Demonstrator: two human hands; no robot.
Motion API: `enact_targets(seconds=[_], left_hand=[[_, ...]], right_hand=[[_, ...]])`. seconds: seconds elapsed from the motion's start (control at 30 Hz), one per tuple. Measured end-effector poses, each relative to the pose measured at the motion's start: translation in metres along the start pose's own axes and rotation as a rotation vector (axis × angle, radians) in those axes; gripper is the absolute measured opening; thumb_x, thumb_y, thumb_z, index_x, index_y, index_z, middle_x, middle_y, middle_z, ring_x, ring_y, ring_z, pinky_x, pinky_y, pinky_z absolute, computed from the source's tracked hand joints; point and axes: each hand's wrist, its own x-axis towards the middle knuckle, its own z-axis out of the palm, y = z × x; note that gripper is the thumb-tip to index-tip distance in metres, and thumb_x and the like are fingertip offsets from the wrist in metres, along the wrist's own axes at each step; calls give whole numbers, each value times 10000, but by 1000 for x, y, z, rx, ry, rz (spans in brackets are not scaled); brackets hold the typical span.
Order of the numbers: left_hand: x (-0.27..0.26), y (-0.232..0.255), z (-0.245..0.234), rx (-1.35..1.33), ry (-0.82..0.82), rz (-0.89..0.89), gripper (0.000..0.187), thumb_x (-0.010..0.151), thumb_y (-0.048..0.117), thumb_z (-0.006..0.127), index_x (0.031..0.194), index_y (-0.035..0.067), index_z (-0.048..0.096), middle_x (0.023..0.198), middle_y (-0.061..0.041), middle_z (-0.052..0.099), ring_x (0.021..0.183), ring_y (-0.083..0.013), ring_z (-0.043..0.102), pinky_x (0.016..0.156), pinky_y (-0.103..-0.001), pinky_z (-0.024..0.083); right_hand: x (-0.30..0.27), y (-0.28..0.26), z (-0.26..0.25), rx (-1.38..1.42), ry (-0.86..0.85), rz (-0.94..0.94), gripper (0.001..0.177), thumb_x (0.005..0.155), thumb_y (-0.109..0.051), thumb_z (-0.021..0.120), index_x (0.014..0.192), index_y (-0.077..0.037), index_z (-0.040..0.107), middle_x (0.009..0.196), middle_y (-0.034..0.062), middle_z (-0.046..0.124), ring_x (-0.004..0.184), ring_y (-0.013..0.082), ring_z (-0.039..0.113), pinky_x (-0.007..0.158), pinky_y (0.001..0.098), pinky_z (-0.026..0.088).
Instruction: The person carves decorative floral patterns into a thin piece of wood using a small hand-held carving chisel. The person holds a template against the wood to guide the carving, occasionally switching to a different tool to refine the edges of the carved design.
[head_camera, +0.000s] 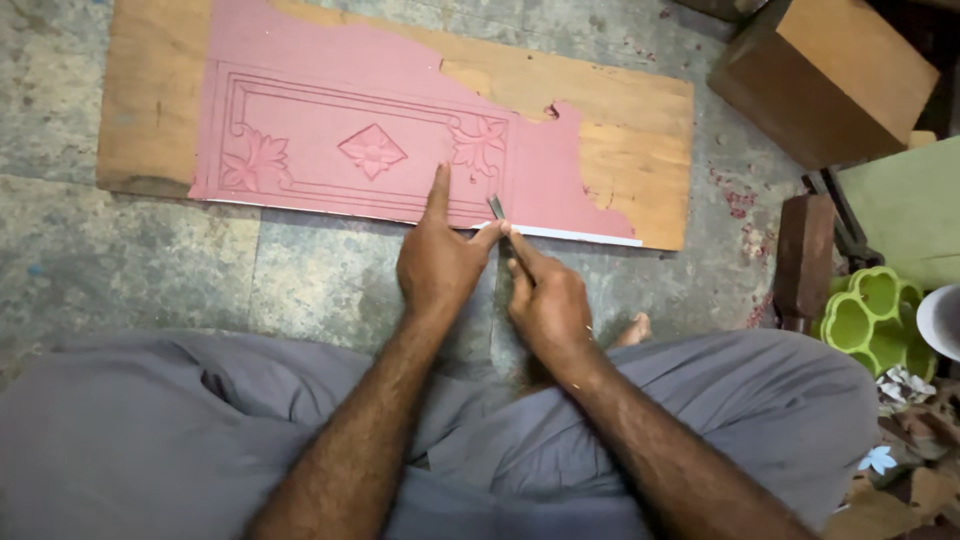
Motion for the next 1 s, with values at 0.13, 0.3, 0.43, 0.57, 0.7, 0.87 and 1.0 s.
enact_targets(seconds=[0.13, 0.3, 0.43, 0.57, 0.7, 0.87, 1.0], left_hand=[[-2, 1, 1, 16, 74, 79, 998, 750, 513, 871, 1569, 170, 414, 716, -141, 714, 714, -357, 722, 636, -470, 552], [-2, 5, -10, -22, -37, 10, 1105, 678, 534, 871, 1583, 185, 341, 703, -162, 718, 703, -353, 728, 650, -476, 559], [-3, 7, -13, -23, -65, -7, 1154, 644, 547, 869, 1590, 190, 315, 701, -161, 728, 703, -350, 734, 659, -470, 565], [-1, 6, -11, 55, -55, 38, 966, 803, 460, 800, 1593, 164, 328, 799, -211, 728, 784, -403, 720, 709, -508, 554], [9, -1, -1, 228, 61, 126, 561, 939, 310, 706, 1454, 147, 557, 906, -218, 743, 866, -417, 717, 768, -531, 547], [22, 5, -3, 270, 121, 243, 311, 887, 314, 769, 1119, 121, 693, 906, -178, 746, 887, -392, 718, 766, -506, 549], [30, 20, -8, 277, 70, 159, 404, 769, 342, 839, 999, 77, 639, 840, -171, 722, 863, -389, 701, 730, -508, 532]], right_hand=[[1, -1, 5, 68, 79, -58, 359, 955, -85, 651, 1313, -76, 665, 986, 269, 701, 878, 427, 710, 757, 468, 568], [-3, -7, -9, -10, 24, -39, 354, 938, -94, 668, 1291, -106, 698, 973, 263, 705, 878, 435, 698, 749, 488, 558], [0, -14, -27, -87, -49, -11, 376, 912, -115, 678, 1286, -144, 705, 948, 251, 712, 859, 446, 682, 732, 523, 536], [7, -13, -37, -192, -155, 35, 402, 910, -146, 671, 1307, -196, 702, 910, 247, 710, 840, 443, 679, 744, 537, 521], [11, 11, -29, -82, -71, 0, 349, 953, -176, 695, 1295, -107, 703, 985, 254, 719, 893, 425, 703, 781, 481, 553], [24, 30, -34, 203, 1, 36, 366, 988, -169, 677, 1329, -36, 664, 973, 179, 758, 839, 229, 729, 749, 371, 578], [26, 22, -51, 331, -65, 306, 381, 970, -197, 653, 1333, -78, 655, 838, 86, 732, 649, 104, 663, 587, 290, 570]])
